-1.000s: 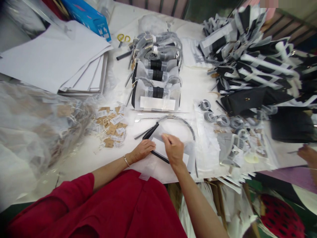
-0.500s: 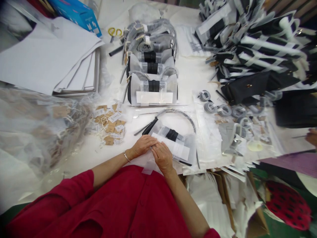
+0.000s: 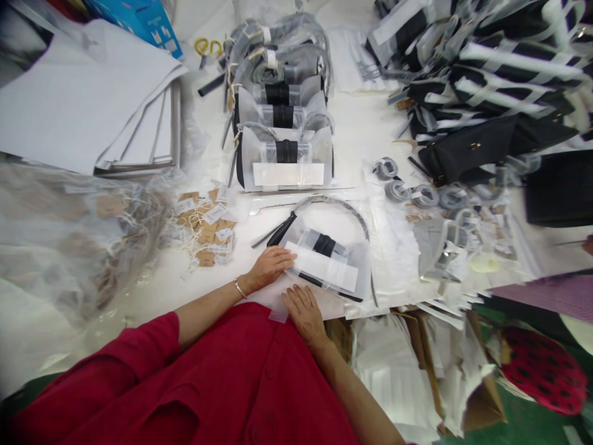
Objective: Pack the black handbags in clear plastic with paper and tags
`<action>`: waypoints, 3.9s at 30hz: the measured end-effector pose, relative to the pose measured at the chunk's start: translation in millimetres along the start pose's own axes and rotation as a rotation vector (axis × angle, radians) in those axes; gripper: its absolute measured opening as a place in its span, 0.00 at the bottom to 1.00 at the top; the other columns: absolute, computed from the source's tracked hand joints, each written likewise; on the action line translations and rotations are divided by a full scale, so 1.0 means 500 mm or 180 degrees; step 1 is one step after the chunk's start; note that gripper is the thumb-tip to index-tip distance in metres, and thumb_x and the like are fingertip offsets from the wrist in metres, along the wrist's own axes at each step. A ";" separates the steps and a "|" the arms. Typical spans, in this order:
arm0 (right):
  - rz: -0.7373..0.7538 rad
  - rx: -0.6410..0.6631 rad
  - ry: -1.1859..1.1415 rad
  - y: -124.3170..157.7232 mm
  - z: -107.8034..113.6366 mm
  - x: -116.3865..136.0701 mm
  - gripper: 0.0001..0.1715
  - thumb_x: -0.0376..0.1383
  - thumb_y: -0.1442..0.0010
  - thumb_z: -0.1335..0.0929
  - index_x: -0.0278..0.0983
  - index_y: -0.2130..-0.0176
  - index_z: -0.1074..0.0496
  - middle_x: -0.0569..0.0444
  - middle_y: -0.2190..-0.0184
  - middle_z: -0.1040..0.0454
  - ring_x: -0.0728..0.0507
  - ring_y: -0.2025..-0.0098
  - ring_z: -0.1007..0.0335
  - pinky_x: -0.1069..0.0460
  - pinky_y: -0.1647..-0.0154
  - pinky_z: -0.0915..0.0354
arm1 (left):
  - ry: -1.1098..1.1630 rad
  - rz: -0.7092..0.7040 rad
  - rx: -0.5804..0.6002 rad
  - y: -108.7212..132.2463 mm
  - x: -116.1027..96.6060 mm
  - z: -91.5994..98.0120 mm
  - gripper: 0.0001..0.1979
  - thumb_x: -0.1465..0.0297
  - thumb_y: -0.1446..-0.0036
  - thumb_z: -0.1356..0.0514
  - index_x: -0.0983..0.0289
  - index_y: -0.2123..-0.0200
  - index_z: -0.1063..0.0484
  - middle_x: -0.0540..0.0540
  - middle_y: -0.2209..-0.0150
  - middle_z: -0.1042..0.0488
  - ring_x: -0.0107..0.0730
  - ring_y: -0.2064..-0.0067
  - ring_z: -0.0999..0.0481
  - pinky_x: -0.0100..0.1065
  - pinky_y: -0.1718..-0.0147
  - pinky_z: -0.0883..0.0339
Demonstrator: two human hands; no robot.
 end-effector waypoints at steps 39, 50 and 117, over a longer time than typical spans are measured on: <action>-0.0347 -0.0537 -0.0632 -0.092 0.050 0.008 0.16 0.25 0.39 0.40 0.37 0.57 0.28 0.44 0.50 0.23 0.39 0.35 0.41 0.35 0.36 0.38 | 0.0616 0.0590 0.0318 -0.026 -0.006 0.027 0.06 0.68 0.38 0.40 0.61 0.60 0.23 0.55 0.52 0.21 0.39 0.48 0.26 0.45 0.49 0.32; -0.0228 -0.0602 -0.0704 -0.083 0.054 0.000 0.15 0.25 0.41 0.39 0.38 0.60 0.27 0.43 0.44 0.29 0.39 0.34 0.42 0.34 0.35 0.40 | 0.0730 0.0723 0.0489 -0.042 -0.004 0.041 0.03 0.69 0.42 0.36 0.62 0.64 0.25 0.56 0.56 0.21 0.40 0.49 0.26 0.43 0.50 0.32; -0.1706 -0.0011 -0.0482 -0.213 0.071 -0.209 0.15 0.46 0.38 0.31 0.40 0.71 0.26 0.55 0.70 0.26 0.45 0.65 0.35 0.49 0.62 0.47 | -0.0730 0.1209 0.0353 -0.060 -0.075 -0.014 0.04 0.70 0.37 0.44 0.63 0.61 0.31 0.54 0.63 0.26 0.37 0.58 0.27 0.47 0.46 0.36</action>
Point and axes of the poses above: each hand's wrist, its own y-axis away from the middle knuckle, its own z-axis out of the back of the hand, x = y × z, the point moved 3 cm from there along -y, towards the middle knuckle
